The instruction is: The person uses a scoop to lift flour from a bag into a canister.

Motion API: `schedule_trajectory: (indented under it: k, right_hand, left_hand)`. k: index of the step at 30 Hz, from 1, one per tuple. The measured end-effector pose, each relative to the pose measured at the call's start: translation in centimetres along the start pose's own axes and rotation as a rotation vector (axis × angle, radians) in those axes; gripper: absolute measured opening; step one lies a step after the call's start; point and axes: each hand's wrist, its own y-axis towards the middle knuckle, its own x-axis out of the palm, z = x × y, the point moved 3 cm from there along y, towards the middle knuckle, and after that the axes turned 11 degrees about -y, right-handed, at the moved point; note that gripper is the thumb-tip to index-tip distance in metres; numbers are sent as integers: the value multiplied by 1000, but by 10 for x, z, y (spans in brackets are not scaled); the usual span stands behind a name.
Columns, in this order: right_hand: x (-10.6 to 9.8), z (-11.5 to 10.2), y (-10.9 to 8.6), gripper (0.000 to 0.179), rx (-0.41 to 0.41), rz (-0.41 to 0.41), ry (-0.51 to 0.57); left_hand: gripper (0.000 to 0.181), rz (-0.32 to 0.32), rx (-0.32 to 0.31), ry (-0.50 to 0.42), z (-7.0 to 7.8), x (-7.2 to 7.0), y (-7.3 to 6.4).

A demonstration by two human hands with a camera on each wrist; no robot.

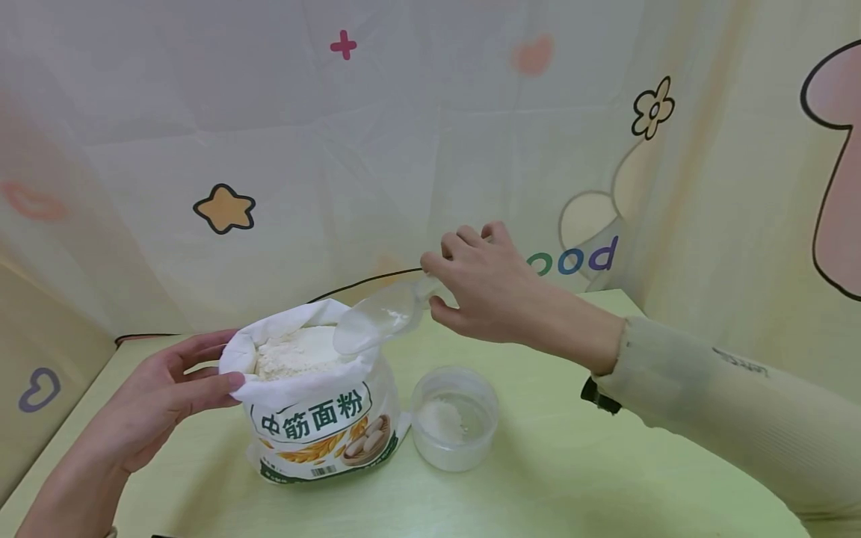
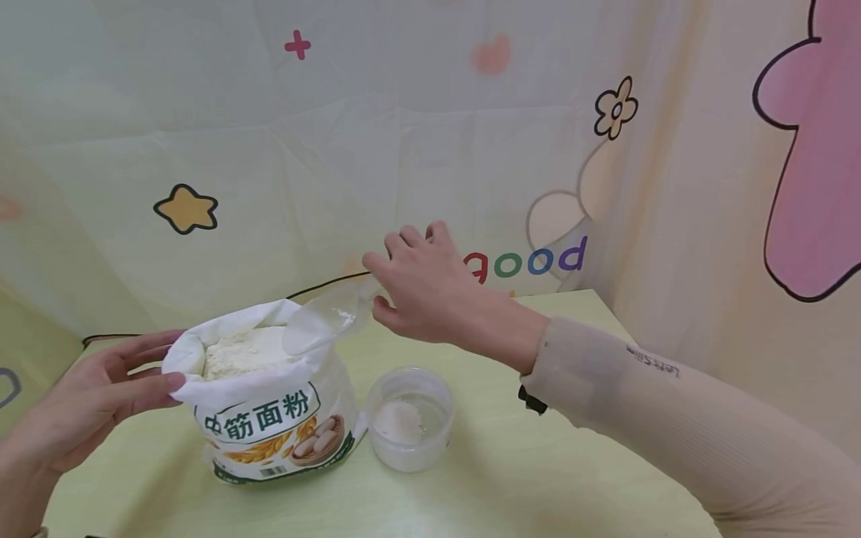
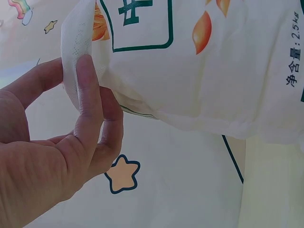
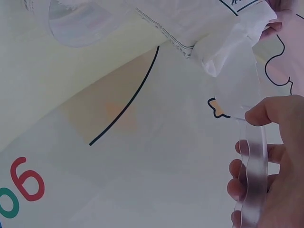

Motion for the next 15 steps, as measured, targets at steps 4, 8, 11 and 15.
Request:
schedule_trajectory:
  k: [4, 8, 11, 15]
  right_hand:
    - [0, -4, 6, 29, 0, -40, -26]
    - [1, -7, 12, 30, 1, -86, -40]
    - [1, -10, 15, 30, 0, -109, -46]
    - [-1, -12, 19, 30, -6, -120, -63]
  left_hand:
    - [66, -4, 2, -3, 0, 0, 0]
    - [67, -1, 0, -9, -1, -1, 1]
    - [68, 1, -7, -7, -1, 0, 1]
    - [68, 3, -18, -3, -1, 0, 0]
